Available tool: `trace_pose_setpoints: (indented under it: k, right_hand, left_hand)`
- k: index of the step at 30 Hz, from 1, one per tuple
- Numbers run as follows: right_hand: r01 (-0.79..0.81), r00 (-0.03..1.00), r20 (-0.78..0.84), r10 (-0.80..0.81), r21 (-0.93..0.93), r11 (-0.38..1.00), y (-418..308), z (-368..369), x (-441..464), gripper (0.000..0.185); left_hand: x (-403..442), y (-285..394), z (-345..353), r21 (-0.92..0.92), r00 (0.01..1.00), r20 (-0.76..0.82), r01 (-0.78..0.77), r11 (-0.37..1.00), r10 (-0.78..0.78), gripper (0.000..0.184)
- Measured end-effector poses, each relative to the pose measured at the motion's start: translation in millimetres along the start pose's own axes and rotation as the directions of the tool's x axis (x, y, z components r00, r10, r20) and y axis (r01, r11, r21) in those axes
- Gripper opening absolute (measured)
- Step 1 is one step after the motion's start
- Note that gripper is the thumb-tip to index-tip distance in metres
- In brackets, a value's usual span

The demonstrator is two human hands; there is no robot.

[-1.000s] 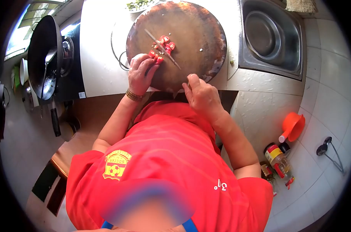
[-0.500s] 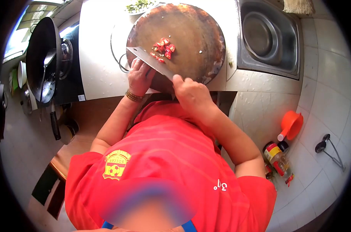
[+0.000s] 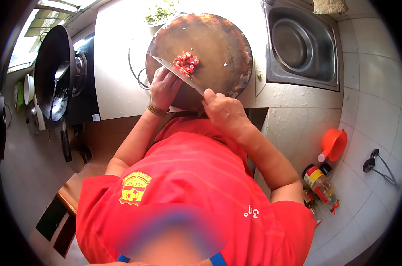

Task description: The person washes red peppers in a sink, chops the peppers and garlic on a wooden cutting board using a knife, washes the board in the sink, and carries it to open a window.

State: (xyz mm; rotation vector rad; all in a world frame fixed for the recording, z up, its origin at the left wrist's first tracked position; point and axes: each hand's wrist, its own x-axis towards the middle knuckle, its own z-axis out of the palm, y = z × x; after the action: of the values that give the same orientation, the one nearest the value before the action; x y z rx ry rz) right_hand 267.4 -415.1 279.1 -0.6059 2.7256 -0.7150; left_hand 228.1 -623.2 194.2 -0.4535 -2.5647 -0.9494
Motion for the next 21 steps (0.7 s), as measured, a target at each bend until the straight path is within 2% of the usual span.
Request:
trace_pose_setpoints:
  k: [7,9,11,13,14,15,17,21]
  right_hand:
    - [-0.033,0.999,0.009,0.033,-0.055,0.998,-3,24,21,0.018]
    - [-0.021,0.998,-0.056,0.017,-0.087,0.996,4,40,28,0.019]
    - [-0.022,0.996,-0.083,0.018,-0.051,0.998,10,43,26,0.020]
    - [-0.061,0.991,-0.101,0.082,0.202,0.978,15,32,30,0.020]
    - [-0.058,0.992,-0.095,0.080,0.209,0.976,14,27,29,0.020]
    - [-0.054,0.993,-0.096,0.075,0.208,0.977,11,20,27,0.020]
    - [-0.029,0.998,-0.053,0.033,0.080,0.996,-1,7,18,0.019]
    - [-0.002,0.999,-0.055,0.003,0.016,1.000,-11,6,3,0.017]
  left_hand:
    - [-2,-2,1,0.009,1.000,0.005,0.007,1.000,-0.007,0.022]
    - [-3,-3,2,-0.023,1.000,-0.011,0.019,1.000,-0.019,0.021]
    - [-3,-1,-3,-0.031,1.000,-0.009,-0.007,0.999,0.007,0.020]
    - [-3,0,-4,-0.045,0.999,-0.010,-0.038,0.998,0.037,0.020]
    - [-4,0,-4,-0.034,0.999,-0.008,-0.035,0.999,0.034,0.019]
    - [-5,-1,-5,-0.022,1.000,-0.006,-0.029,0.999,0.029,0.019]
    - [-5,0,-5,-0.010,0.999,-0.016,-0.038,0.999,0.037,0.019]
    - [-3,3,-6,0.046,0.998,-0.052,-0.027,0.999,0.030,0.017]
